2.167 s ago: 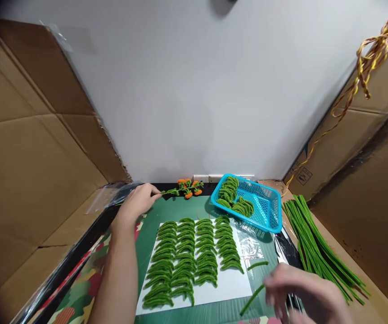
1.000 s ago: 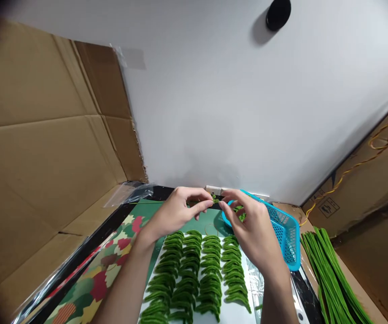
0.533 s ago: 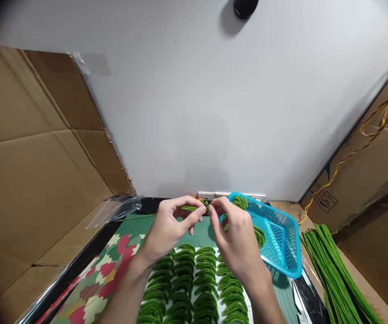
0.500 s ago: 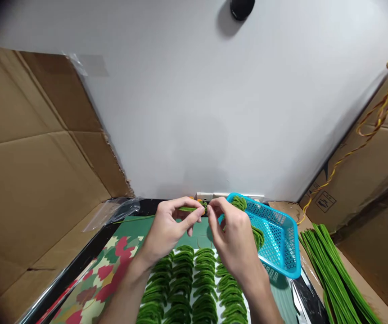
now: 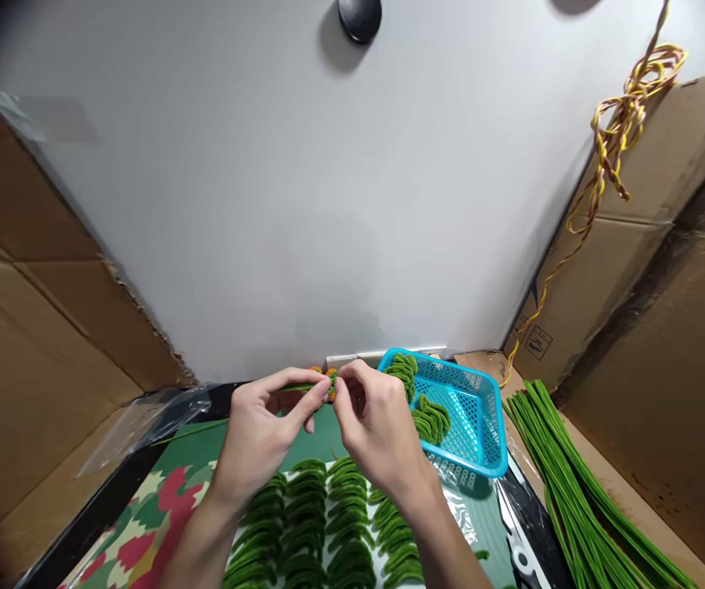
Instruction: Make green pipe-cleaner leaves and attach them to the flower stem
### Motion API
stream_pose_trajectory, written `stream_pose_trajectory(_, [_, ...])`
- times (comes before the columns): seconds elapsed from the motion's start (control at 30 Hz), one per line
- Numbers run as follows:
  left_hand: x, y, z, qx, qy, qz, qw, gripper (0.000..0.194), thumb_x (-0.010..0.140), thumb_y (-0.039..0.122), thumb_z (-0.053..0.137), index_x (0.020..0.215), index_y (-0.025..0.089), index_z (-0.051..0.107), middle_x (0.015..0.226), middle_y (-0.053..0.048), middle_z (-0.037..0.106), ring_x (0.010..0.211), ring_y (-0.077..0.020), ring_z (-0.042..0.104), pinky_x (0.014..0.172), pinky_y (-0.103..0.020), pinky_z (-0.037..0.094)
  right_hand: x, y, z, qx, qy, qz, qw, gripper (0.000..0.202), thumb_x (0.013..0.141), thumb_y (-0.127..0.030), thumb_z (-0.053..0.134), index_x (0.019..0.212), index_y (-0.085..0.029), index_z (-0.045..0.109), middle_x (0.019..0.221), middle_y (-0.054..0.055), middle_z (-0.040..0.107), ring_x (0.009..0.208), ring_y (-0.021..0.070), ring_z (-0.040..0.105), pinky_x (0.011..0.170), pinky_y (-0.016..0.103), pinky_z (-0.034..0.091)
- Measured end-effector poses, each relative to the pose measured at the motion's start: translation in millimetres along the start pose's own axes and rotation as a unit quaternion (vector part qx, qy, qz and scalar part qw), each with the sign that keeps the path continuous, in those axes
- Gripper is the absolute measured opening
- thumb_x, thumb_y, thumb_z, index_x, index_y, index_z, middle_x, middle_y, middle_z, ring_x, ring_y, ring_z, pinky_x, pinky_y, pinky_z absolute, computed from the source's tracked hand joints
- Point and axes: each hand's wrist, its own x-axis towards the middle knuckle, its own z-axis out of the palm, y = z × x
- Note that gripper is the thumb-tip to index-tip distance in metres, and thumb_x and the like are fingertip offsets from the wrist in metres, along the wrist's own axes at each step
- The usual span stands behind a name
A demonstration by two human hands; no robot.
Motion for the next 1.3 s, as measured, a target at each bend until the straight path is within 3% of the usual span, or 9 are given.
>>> stream_pose_trajectory(0.27, [1.4, 6.7, -6.1, -0.04, -0.043, -0.024, 0.998, 0.019, 0.086, 0.033, 0.083, 0.084, 0.015, 0.079, 0.073, -0.003, 0.073, 0.049, -0.0095, 0.059, 0.048, -0.02, 0.048, -2.2, -2.4, -5.6, 0.087, -0.044, 0.024, 0.995, 0.027, 0.102, -0.03, 0.059, 0.08, -0.018, 0.07, 0.066, -0.002, 0.063, 0.056, 0.0096, 0.049, 0.052, 0.024, 0.035])
stream_pose_trajectory(0.43, [5.1, 3.9, -7.8, -0.081, -0.083, -0.048, 0.992, 0.022, 0.082, 0.033, 0.087, 0.08, 0.014, 0.077, 0.069, -0.003, 0.071, 0.047, -0.0091, 0.057, 0.046, -0.019, 0.045, 2.2, 5.3, -8.1, 0.254, -0.116, 0.096, 0.955, 0.041, 0.096, -0.05, 0.069, 0.072, -0.017, 0.066, 0.059, -0.002, 0.058, 0.045, 0.0069, 0.037, 0.044, 0.023, 0.027])
stream_pose_trajectory(0.53, [5.5, 1.7, -7.2, -0.089, -0.08, -0.056, 0.991, 0.022, 0.082, 0.034, 0.087, 0.081, 0.013, 0.078, 0.07, -0.003, 0.072, 0.048, -0.0091, 0.058, 0.046, -0.019, 0.045, 5.0, 10.7, -8.1, 0.283, -0.12, 0.107, 0.946, 0.042, 0.095, -0.054, 0.07, 0.076, -0.017, 0.067, 0.061, -0.002, 0.059, 0.044, 0.0069, 0.036, 0.044, 0.023, 0.028])
stream_pose_trajectory(0.8, [3.3, 8.3, -6.6, -0.083, -0.067, -0.062, 0.992, 0.02, 0.087, 0.034, 0.082, 0.086, 0.014, 0.077, 0.073, -0.002, 0.073, 0.049, -0.0083, 0.06, 0.049, -0.018, 0.047, 2.0, 6.9, -3.1, 0.104, -0.04, 0.022, 0.994, 0.029, 0.106, -0.04, 0.058, 0.088, -0.019, 0.066, 0.079, 0.0, 0.067, 0.065, 0.0116, 0.054, 0.06, 0.023, 0.042])
stream_pose_trajectory(1.13, [2.9, 4.4, -3.3, -0.065, -0.035, -0.048, 0.996, 0.021, 0.084, 0.034, 0.085, 0.087, 0.014, 0.079, 0.072, -0.003, 0.073, 0.047, -0.0091, 0.059, 0.047, -0.019, 0.047, 3.8, 9.6, 6.0, 0.1, 0.013, 0.009, 0.995, 0.024, 0.102, -0.035, 0.062, 0.083, -0.02, 0.068, 0.075, 0.001, 0.07, 0.065, 0.0139, 0.061, 0.061, 0.025, 0.048])
stream_pose_trajectory(1.3, [1.4, 1.5, 0.9, -0.042, -0.031, -0.06, 0.997, 0.025, 0.085, 0.038, 0.083, 0.083, 0.015, 0.076, 0.069, -0.002, 0.071, 0.046, -0.0097, 0.059, 0.044, -0.018, 0.045, 4.4, 6.1, 4.4, 0.015, 0.027, 0.014, 0.999, 0.025, 0.099, -0.031, 0.062, 0.079, -0.02, 0.071, 0.068, 0.001, 0.07, 0.057, 0.0131, 0.058, 0.056, 0.026, 0.043])
